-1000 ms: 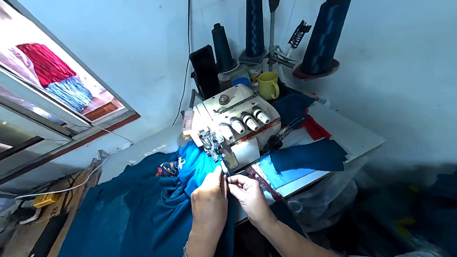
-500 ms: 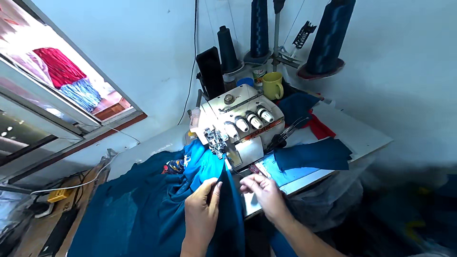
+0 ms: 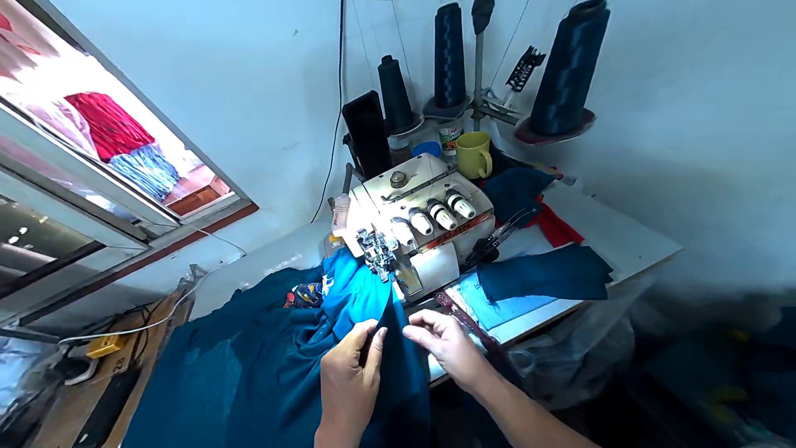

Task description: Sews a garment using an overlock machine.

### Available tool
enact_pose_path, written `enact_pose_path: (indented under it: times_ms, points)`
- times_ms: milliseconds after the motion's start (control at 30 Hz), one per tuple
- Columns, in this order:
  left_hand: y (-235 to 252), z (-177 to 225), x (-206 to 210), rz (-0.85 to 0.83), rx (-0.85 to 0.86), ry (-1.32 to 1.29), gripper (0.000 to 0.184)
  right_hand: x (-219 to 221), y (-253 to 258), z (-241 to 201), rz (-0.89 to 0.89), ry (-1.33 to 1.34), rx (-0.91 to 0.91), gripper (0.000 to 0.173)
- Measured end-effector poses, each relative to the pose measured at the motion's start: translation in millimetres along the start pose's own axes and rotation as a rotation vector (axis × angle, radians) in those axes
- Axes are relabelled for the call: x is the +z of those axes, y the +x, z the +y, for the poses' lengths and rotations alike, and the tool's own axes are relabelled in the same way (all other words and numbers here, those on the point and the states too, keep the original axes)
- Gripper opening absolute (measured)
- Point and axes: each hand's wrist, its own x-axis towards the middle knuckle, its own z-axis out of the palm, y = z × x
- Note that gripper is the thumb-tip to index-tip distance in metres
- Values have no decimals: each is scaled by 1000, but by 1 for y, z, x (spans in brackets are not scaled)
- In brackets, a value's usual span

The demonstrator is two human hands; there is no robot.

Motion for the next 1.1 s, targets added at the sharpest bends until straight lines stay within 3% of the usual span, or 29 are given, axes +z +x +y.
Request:
enact_pose_path:
  times_ms: [133, 300, 400, 633, 867, 1100]
  points:
    - [-3, -7, -3, 3, 34, 39, 21, 9, 8, -1, -32, 281, 124, 8]
    - [2, -38, 6, 18, 10, -119, 21, 2, 3, 0, -105, 252, 71, 13]
    - [6, -34, -3, -38, 4, -140, 20, -5, -2, 6, -149, 181, 33, 14]
    - [1, 37, -3, -45, 126, 259, 17, -2, -28, -7, 38, 51, 39, 7]
    - [-7, 44, 13, -46, 82, 259, 14, 13, -43, -1, 166, 71, -54, 13]
    - [22, 33, 25, -27, 15, 299, 9, 26, 4, -12, 282, -25, -58, 10]
